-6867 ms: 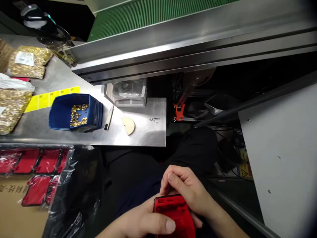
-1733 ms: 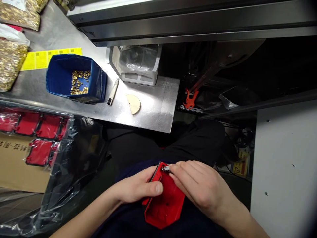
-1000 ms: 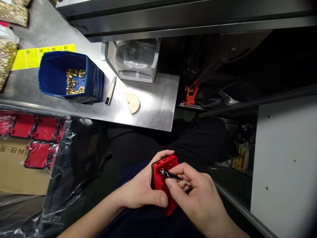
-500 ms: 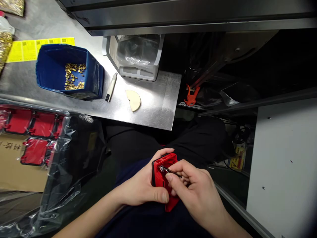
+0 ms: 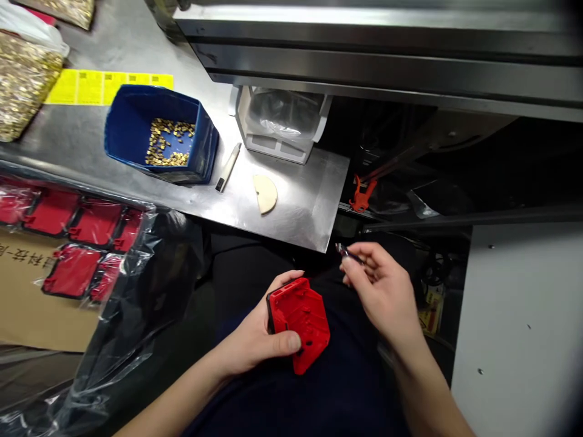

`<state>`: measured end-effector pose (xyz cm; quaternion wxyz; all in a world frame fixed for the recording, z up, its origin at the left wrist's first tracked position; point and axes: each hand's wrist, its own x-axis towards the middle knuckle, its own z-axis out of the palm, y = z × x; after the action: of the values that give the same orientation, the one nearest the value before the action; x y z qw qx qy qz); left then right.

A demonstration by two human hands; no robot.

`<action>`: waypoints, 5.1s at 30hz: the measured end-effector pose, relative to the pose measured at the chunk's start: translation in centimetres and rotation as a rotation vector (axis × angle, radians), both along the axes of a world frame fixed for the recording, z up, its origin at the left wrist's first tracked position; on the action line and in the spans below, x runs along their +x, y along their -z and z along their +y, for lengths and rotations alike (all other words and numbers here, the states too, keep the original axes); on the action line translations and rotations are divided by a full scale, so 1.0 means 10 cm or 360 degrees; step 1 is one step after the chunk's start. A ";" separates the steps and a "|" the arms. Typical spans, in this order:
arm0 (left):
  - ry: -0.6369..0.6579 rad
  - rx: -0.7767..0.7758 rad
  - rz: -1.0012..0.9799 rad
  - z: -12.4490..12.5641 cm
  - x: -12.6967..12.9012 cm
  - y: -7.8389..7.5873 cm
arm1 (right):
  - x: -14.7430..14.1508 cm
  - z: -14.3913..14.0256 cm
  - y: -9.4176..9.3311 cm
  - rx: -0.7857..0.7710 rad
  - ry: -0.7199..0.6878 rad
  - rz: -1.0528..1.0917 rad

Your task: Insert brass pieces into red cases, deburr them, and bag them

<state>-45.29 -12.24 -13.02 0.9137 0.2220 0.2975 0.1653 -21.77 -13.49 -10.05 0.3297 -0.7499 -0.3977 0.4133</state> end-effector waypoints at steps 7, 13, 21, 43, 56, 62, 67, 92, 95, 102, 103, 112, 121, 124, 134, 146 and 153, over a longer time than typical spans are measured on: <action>-0.0275 -0.0117 0.0005 -0.05 -0.21 0.10 | -0.23 1.01 0.99 0.0265 -0.0423 -0.0794; -0.0351 -0.0078 0.0023 -0.08 -0.26 0.10 | -0.27 1.08 1.27 0.0281 -0.0487 -0.1038; -0.0236 0.0130 0.0130 -0.04 -0.21 0.14 | -0.21 0.96 1.36 0.0492 -0.0496 -0.1218; -0.0360 -0.0403 -0.0210 0.25 0.23 0.19 | -0.08 -0.41 0.05 0.0656 -0.1220 -0.0527; -0.0222 0.0209 0.0464 0.29 0.60 0.12 | -0.15 -0.43 0.09 0.0440 -0.0443 0.0199; -0.0116 0.0359 0.0502 0.24 0.57 0.14 | -0.12 -0.42 0.08 0.0158 -0.0181 0.0510; -0.0099 0.0422 0.0478 0.24 0.54 0.11 | -0.07 -0.43 0.14 0.0045 0.0059 0.0867; -0.0504 0.0433 0.0634 0.12 0.53 0.03 | -0.23 -0.61 0.19 0.0350 -0.0249 0.0355; -0.0489 0.0536 0.0385 0.14 0.46 0.06 | -0.23 -0.61 0.20 0.0355 -0.0191 0.0386; -0.0371 0.0890 0.0421 0.10 0.37 0.01 | -0.24 -0.64 0.16 0.0417 -0.0268 0.0400; -0.0377 0.0918 0.0453 0.09 0.38 0.01 | -0.25 -0.65 0.14 0.0420 -0.0280 0.0380; -0.0573 0.0457 0.0610 0.19 0.49 -0.03 | -0.31 -0.73 0.14 0.0533 -0.0417 0.0250; -0.0355 0.0485 0.0474 0.21 0.43 -0.04 | -0.21 -0.77 0.19 0.0527 -0.0464 0.0319; -0.0398 0.0357 0.0579 0.23 0.47 0.04 | -0.23 -0.79 0.21 0.0534 -0.0436 0.0326; -0.0113 0.0935 0.0430 0.23 0.32 0.12 | -0.22 -0.80 0.22 0.0076 -0.0057 0.0537; -0.0164 0.0584 0.0645 0.18 0.55 0.06 | -0.32 -0.73 0.23 -0.0078 0.0031 0.0658; -0.0228 0.0128 0.0784 0.16 0.61 0.19 | -0.29 -0.62 0.27 -0.0144 0.0002 0.0884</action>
<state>-39.24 -10.64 -14.88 0.7901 0.2701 0.5193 0.1821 -24.64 -19.71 -12.78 0.3925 -0.6220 -0.2729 0.6201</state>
